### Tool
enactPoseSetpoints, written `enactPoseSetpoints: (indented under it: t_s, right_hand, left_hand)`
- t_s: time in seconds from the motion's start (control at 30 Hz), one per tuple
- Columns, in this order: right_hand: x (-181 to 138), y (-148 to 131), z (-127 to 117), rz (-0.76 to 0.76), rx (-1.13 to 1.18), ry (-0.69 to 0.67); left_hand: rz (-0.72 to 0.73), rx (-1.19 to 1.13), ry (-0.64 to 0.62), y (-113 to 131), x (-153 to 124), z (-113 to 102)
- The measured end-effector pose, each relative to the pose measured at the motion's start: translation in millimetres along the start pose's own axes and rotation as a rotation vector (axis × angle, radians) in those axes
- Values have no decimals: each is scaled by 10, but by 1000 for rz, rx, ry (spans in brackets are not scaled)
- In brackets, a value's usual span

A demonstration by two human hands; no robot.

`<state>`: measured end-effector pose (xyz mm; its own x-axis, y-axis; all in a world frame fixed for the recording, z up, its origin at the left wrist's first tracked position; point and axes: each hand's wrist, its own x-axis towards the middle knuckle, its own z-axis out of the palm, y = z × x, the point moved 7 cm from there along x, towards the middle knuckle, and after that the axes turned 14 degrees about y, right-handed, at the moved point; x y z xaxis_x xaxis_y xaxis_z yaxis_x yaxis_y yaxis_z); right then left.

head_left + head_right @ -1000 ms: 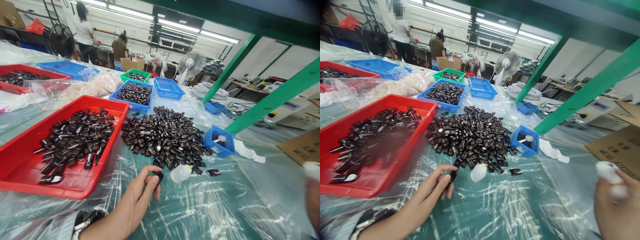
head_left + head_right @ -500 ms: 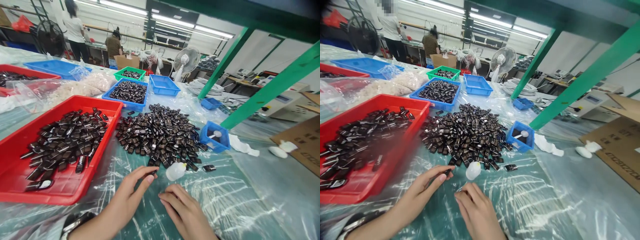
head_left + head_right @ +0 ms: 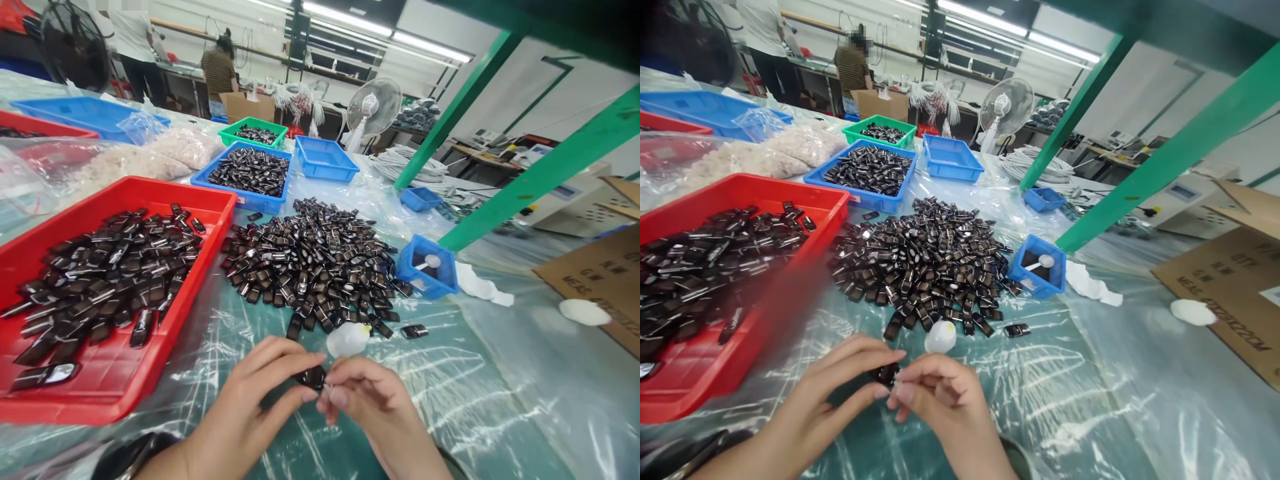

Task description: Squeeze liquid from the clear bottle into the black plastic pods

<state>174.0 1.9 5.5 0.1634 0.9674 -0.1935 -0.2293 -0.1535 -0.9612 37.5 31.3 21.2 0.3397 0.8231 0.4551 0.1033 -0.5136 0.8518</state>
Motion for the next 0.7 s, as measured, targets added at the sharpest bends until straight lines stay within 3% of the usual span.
enactPoseSetpoints:
  t_s: [0.23,0.47,0.57,0.63,0.7]
  right_hand:
    - [-55,13,37,214,167,9]
    - [-30,206,152,271,92,-137]
    - [-56,144,70,159,17,-111]
    - [-65,-31,-86,-2,-38,-15]
    - [-63,-301,-303,-258,-87,148]
  left_hand:
    - [125,50,24,68,2,-21]
    - [368,123,-8,218,-56,-12]
    - [491,258,22,399,-71,-74]
    - [529,480,110,525,-11,-246]
    - [478,760,366,626,102,-599]
